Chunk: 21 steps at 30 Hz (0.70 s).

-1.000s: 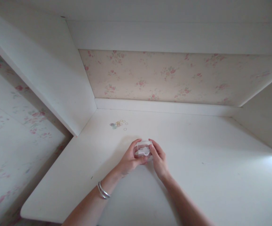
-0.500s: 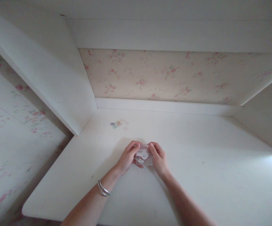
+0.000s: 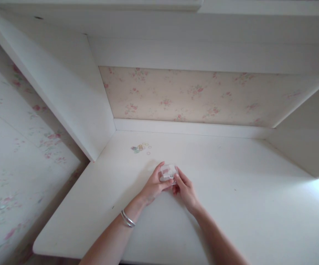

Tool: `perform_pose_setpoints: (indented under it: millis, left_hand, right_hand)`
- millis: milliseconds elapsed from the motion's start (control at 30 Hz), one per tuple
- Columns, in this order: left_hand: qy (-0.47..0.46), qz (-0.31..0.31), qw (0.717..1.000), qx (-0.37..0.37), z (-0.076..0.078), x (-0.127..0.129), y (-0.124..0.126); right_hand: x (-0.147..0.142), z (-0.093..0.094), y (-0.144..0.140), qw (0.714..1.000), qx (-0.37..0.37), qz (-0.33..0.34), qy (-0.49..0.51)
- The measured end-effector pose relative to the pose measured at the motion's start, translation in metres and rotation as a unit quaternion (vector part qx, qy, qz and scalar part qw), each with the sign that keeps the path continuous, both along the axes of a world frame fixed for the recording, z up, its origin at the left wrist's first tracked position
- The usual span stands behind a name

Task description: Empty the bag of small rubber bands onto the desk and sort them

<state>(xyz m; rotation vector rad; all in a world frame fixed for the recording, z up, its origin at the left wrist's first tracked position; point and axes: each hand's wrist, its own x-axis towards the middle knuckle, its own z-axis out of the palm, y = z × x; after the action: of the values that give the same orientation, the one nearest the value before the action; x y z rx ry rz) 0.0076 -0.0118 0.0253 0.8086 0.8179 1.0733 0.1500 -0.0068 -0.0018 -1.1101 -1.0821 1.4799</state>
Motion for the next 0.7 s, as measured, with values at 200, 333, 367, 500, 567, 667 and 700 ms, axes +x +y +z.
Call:
perform_pose_setpoints:
  millis: [200,333,367,500,567,667,700]
  left_hand:
    - [-0.016,-0.041,0.999,0.008,-0.002,0.001,-0.006]
    - [0.029,-0.068,0.997,-0.023,-0.008,0.000,-0.005]
    - [0.037,-0.074,0.996,-0.022,-0.010,-0.001,-0.005]
    - [0.046,-0.099,0.994,-0.011,-0.017,-0.002,0.000]
    - [0.049,-0.104,0.993,-0.011,-0.019,-0.002,0.001]
    - [0.053,-0.108,0.993,-0.014,-0.020,-0.002,0.003]
    - [0.054,-0.108,0.993,-0.015,-0.020,-0.002,0.003]
  right_hand:
    - [0.012,0.005,-0.008,0.999,-0.002,-0.011,0.048]
    - [0.051,0.016,0.002,0.995,0.004,-0.087,0.048]
    - [0.066,0.017,0.007,0.993,0.004,-0.111,0.037]
    - [0.145,0.014,0.033,0.981,-0.044,-0.186,-0.045]
    - [0.186,0.010,0.045,0.969,-0.057,-0.220,-0.101]
    - [0.237,0.004,0.059,0.941,-0.087,-0.272,-0.180]
    - [0.250,0.003,0.062,0.935,-0.095,-0.279,-0.195]
